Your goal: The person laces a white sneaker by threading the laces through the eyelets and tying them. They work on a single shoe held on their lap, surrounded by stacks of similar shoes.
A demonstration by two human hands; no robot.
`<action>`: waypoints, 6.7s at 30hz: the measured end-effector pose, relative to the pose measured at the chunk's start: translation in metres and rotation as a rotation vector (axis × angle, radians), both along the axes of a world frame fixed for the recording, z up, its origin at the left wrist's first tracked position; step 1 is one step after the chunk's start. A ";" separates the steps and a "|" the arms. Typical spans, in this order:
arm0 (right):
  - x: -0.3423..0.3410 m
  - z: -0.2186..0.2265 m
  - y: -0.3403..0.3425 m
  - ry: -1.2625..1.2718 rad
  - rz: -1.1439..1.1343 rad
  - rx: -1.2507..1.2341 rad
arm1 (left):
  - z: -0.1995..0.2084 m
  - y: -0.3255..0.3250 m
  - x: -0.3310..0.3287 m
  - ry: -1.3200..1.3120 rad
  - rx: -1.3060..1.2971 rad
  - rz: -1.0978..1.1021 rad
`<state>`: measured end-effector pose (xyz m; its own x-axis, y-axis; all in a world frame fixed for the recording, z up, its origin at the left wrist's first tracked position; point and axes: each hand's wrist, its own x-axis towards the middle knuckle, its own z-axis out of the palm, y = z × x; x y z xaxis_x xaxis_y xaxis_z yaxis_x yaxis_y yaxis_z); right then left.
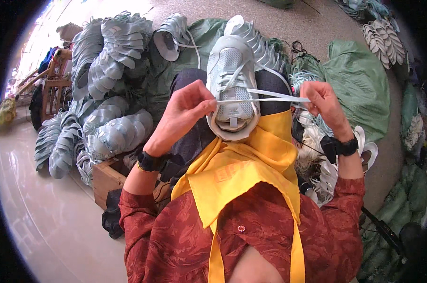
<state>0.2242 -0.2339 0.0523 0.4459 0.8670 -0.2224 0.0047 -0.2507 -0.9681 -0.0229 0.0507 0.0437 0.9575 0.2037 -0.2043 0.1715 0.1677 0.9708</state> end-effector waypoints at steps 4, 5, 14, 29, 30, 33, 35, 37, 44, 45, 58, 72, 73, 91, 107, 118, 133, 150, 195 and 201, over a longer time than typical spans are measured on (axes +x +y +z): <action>-0.001 -0.006 -0.005 0.104 -0.102 -0.004 | -0.002 0.006 0.004 0.034 0.087 0.013; -0.001 -0.008 -0.005 0.097 -0.089 -0.002 | -0.003 0.007 0.003 0.038 0.115 0.019; 0.008 -0.020 -0.014 0.202 -0.099 0.075 | -0.008 0.013 -0.007 -0.006 0.551 0.060; 0.007 -0.044 -0.024 -0.184 -0.085 -0.048 | -0.009 0.003 0.004 -0.169 0.779 0.044; 0.006 -0.045 -0.025 -0.237 -0.086 -0.070 | -0.008 0.002 0.004 -0.158 0.780 0.028; 0.002 -0.047 -0.022 -0.349 -0.088 -0.106 | -0.007 0.004 0.001 -0.147 0.775 0.003; 0.001 -0.047 -0.019 -0.362 -0.100 -0.102 | -0.011 0.005 0.001 -0.173 0.749 0.008; -0.001 -0.048 -0.017 -0.407 -0.119 -0.106 | -0.009 0.005 0.000 -0.153 0.773 -0.003; 0.008 -0.049 -0.009 -0.514 -0.135 -0.242 | -0.005 0.001 -0.002 -0.072 0.780 0.052; 0.007 -0.048 -0.004 -0.592 -0.174 -0.208 | -0.003 0.000 -0.001 -0.084 0.790 0.057; -0.070 0.011 0.116 0.162 0.232 0.054 | 0.015 -0.015 0.016 -0.298 0.752 0.064; -0.078 0.004 0.095 -0.601 -0.058 -0.071 | -0.009 -0.023 0.026 -0.166 0.707 0.172; -0.079 0.004 0.096 -0.605 -0.072 -0.074 | -0.009 -0.023 0.028 -0.158 0.709 0.169; -0.086 0.003 0.108 -1.001 0.055 -0.075 | -0.019 -0.023 0.032 -0.172 0.745 0.195; -0.083 0.005 0.118 -0.811 0.065 -0.089 | -0.027 -0.022 0.031 -0.222 0.679 0.267; -0.089 -0.004 0.119 -0.496 -0.070 -0.161 | -0.022 -0.023 0.025 -0.218 0.648 0.287; -0.077 0.003 0.120 -0.198 0.032 -0.198 | -0.036 -0.026 0.026 -0.186 0.734 0.233; -0.055 0.023 0.115 -0.370 0.197 -0.170 | -0.014 0.002 0.007 0.035 0.593 0.133; -0.049 0.006 0.143 -0.978 0.444 0.211 | -0.005 0.015 -0.002 -0.109 0.742 -0.021; -0.050 0.020 0.124 -1.105 0.481 0.154 | 0.004 0.006 0.016 -0.183 0.731 0.005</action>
